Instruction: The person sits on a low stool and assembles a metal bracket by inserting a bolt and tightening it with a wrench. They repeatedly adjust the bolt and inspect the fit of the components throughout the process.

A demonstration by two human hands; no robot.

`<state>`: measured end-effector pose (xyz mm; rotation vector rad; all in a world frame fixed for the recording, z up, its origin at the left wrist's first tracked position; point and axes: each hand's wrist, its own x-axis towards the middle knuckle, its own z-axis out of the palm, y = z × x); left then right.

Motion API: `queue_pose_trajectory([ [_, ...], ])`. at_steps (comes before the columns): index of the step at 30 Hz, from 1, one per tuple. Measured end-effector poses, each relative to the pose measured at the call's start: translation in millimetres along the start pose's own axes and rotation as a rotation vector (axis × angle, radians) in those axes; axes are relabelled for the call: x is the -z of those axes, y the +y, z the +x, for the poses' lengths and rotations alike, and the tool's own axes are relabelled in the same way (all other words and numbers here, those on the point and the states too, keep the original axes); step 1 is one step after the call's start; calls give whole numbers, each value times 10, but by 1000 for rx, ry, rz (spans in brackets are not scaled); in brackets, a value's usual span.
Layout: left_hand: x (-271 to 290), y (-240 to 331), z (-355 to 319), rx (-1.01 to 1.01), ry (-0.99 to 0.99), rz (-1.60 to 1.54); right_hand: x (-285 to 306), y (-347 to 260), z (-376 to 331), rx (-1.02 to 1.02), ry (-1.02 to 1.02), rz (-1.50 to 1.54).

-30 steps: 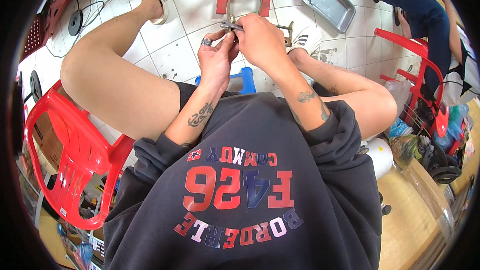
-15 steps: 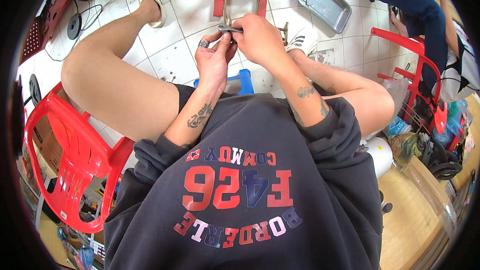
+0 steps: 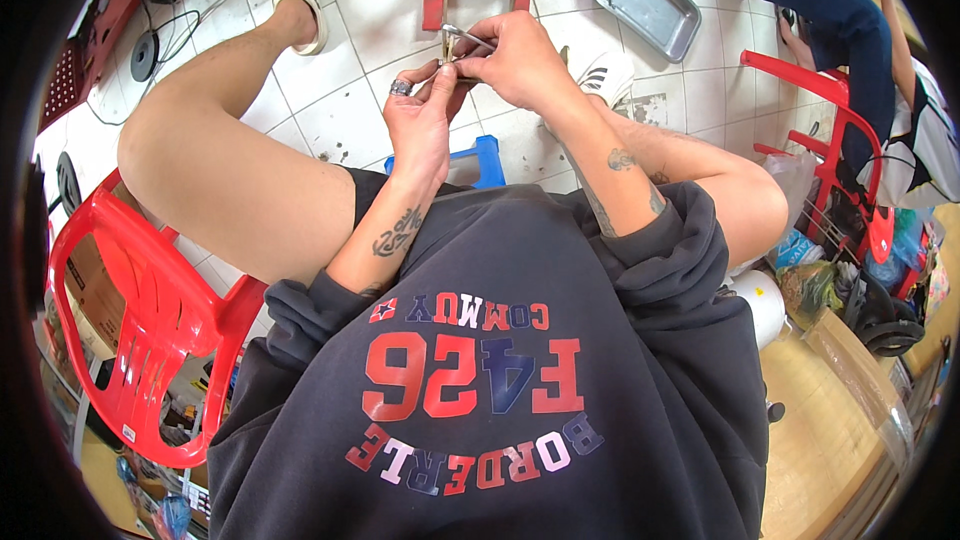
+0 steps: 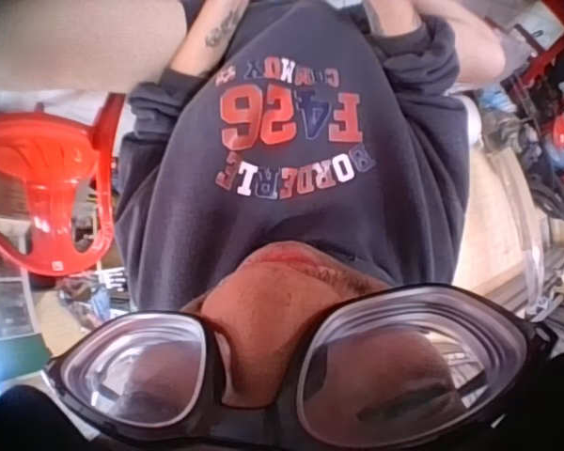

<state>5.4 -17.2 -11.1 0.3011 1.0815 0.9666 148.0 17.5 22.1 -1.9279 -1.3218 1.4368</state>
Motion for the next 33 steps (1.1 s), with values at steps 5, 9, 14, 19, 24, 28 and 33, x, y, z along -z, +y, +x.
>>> queue_pose_trajectory([
  [5, 15, -3, -9, -68, -50, 25, 7, 3, 1, -36, -21, 41],
  [9, 50, -23, 34, -18, -22, 46, 54, -53, -19, -51, -53, 119],
  [14, 91, -92, 74, -34, -45, 36, 81, 109, 59, -59, -143, 263],
  [19, 79, -51, 62, 33, -33, -22, 60, 77, 23, 25, -114, 94],
  [24, 68, -16, 43, 55, -34, -39, 46, 65, -11, 2, -104, 32],
  [28, 96, -37, 81, 57, -57, -55, 60, 58, -9, -34, -96, 124],
  [33, 108, -27, 89, 61, -68, -66, 112, 119, 97, -54, -182, 180],
])
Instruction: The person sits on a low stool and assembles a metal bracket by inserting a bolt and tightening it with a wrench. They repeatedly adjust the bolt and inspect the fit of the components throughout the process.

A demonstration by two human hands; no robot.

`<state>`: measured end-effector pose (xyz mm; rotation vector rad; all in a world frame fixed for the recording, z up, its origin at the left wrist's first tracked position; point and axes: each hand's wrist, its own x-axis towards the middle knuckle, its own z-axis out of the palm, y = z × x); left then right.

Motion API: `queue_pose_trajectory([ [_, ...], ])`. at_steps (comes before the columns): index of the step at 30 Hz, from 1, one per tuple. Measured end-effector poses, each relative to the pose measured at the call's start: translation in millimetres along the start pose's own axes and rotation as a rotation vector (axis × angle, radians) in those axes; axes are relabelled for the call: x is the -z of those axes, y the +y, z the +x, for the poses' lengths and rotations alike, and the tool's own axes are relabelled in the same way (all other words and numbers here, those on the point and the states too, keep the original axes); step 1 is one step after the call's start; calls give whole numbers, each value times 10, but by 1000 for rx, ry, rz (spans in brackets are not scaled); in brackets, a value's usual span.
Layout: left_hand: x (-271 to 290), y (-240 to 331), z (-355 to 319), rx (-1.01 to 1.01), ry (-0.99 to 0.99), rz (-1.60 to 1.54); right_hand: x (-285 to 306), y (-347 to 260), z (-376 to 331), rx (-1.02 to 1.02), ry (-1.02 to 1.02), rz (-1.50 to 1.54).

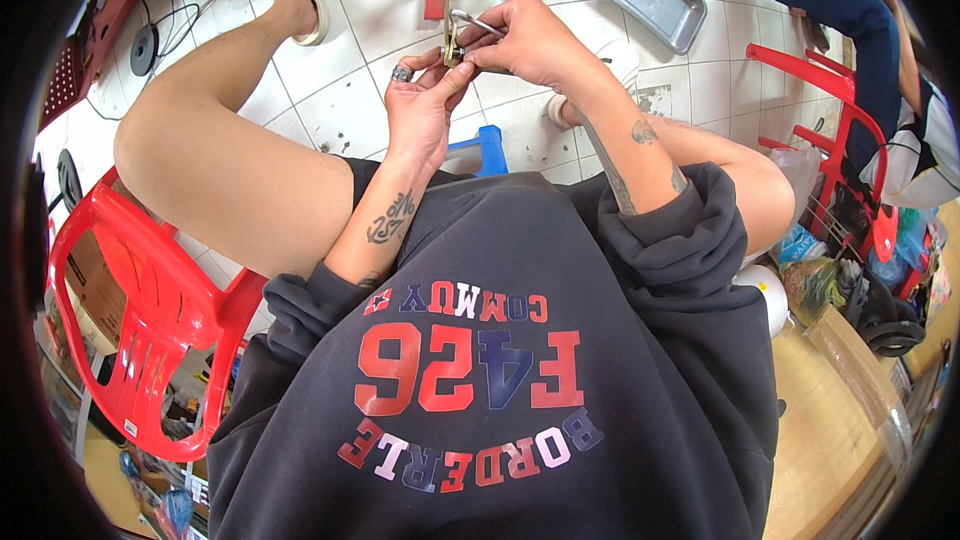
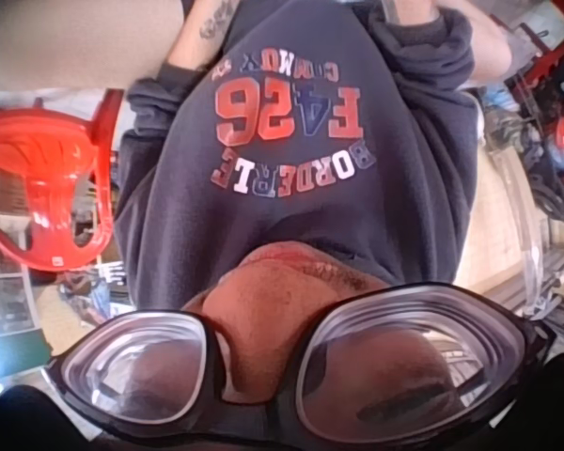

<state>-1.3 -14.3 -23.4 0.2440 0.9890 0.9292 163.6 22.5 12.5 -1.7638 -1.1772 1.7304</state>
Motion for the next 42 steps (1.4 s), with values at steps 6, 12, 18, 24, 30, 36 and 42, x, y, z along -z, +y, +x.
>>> queue_pose_trajectory([
  [6, -14, 10, -11, 22, -3, 3, 23, -48, 8, -48, -34, -74],
  [12, 8, -4, 5, 13, -11, 0, -12, 15, -1, 13, -16, -235],
  [18, 8, -5, 3, 16, -13, -7, -65, 14, -66, 77, 47, -243],
  [24, -19, 10, -4, 13, 7, -20, 98, 15, 113, -56, -106, -115],
  [30, -6, 1, 0, 2, 11, -7, 79, -94, 77, -6, -122, -227],
  [36, -4, 2, 4, 1, 10, -2, 128, -126, 130, 18, -182, -231],
  [42, 5, -5, 0, -1, 5, 2, 126, -93, 98, -10, -204, -92],
])
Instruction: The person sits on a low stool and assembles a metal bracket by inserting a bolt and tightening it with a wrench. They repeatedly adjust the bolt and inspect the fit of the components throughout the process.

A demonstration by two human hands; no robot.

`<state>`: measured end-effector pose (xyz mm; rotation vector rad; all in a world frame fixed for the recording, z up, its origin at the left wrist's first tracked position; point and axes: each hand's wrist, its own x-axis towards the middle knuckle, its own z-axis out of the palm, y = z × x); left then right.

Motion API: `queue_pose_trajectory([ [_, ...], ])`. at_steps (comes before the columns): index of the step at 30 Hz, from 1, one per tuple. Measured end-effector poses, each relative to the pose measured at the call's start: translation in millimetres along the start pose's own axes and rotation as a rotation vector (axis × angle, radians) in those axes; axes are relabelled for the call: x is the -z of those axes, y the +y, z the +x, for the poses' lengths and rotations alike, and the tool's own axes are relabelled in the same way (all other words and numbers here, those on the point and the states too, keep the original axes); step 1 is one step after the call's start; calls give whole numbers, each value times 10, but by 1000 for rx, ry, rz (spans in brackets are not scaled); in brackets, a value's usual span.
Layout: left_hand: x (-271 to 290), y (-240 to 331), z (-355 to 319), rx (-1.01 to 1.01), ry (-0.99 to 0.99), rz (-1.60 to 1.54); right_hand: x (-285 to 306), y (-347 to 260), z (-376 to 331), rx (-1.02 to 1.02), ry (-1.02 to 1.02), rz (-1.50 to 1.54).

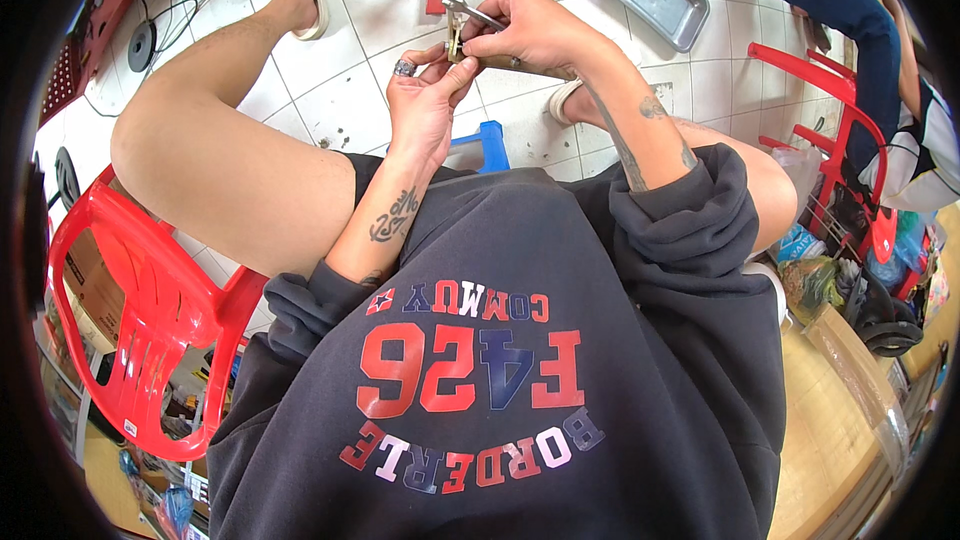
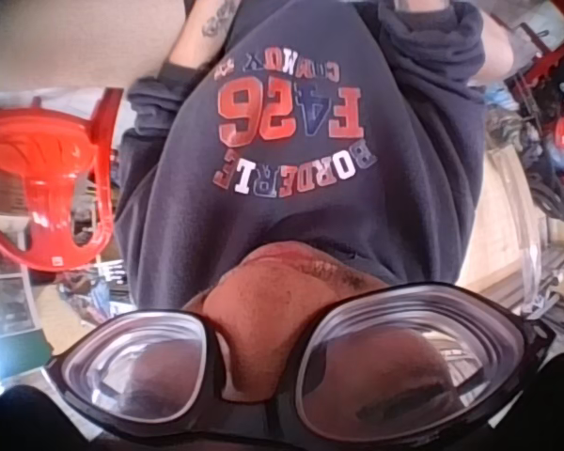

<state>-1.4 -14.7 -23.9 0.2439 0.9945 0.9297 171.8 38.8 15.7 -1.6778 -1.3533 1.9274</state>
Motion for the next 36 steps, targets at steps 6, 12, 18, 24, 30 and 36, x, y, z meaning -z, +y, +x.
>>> queue_pose_trajectory([
  [6, 18, -12, 15, 1, -12, 28, 25, 30, 21, 45, -10, -34],
  [12, 20, -24, 16, 13, -5, 29, -11, -31, 17, 16, 24, -180],
  [18, 17, -1, 5, 20, -12, 21, -97, -35, -5, -38, 100, -246],
  [24, 11, -3, 2, 25, -13, 40, -168, -17, -75, 14, 162, -156],
  [30, 33, 5, 3, 17, 0, 38, -115, 22, -20, -16, 126, -47],
  [36, 23, 26, 25, 7, -4, 10, -123, -38, -45, -51, 148, -27],
])
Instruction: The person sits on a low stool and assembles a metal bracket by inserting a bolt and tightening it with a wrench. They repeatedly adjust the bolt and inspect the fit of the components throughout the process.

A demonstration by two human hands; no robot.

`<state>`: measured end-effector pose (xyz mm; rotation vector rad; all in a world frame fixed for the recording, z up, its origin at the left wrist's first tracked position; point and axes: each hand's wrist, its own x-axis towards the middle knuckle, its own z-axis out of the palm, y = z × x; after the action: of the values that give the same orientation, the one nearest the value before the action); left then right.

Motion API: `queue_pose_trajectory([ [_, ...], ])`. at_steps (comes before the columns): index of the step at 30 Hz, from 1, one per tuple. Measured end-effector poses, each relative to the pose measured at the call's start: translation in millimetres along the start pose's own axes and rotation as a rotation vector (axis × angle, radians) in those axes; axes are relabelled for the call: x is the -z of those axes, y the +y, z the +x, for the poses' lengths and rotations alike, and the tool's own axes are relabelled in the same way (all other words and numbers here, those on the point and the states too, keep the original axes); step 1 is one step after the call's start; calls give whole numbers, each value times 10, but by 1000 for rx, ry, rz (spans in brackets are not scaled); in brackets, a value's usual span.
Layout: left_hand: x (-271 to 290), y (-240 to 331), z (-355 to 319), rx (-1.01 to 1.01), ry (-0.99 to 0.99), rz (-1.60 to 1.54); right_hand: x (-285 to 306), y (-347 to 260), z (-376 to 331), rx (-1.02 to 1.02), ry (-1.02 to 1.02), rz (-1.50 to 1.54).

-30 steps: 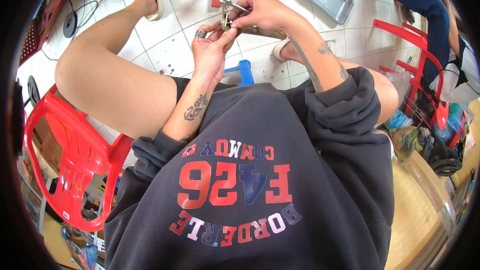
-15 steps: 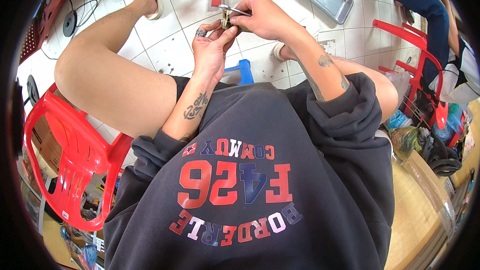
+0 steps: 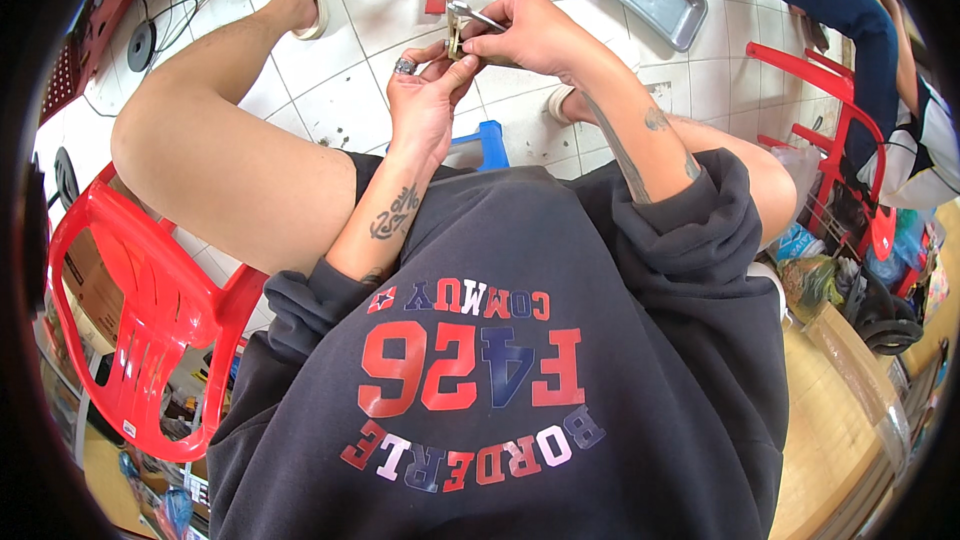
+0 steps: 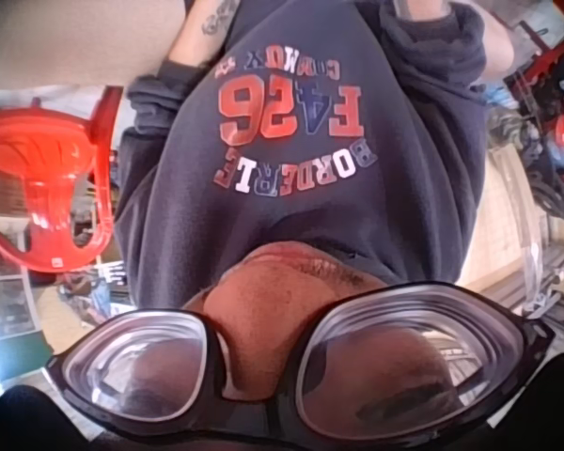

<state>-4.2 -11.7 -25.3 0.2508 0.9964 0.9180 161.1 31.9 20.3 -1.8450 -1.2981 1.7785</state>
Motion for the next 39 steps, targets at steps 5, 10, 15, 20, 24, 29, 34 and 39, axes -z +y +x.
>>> queue_pose_trajectory([
  [5, -25, -21, 32, -38, 45, 18, 30, 43, 71, 57, -2, -30],
  [10, 19, -315, -23, 85, 95, -185, -54, -217, -251, -1, 134, 177],
  [15, 76, -135, -68, -88, 24, 42, -50, -23, -44, -45, 36, 91],
  [20, -12, -29, -95, -62, -5, 12, 44, -49, -58, -54, -7, 193],
  [24, -68, -10, -128, -108, -23, 31, 48, -136, -89, -71, 27, 159],
  [29, -8, -99, -87, -132, -25, -40, 32, -201, -100, -51, 20, 59],
  [34, 28, -154, -86, -174, 24, 28, -8, -108, -111, -16, 41, 116],
  [39, -123, -100, -49, -100, 131, 371, 199, 206, 97, 317, 129, -322],
])
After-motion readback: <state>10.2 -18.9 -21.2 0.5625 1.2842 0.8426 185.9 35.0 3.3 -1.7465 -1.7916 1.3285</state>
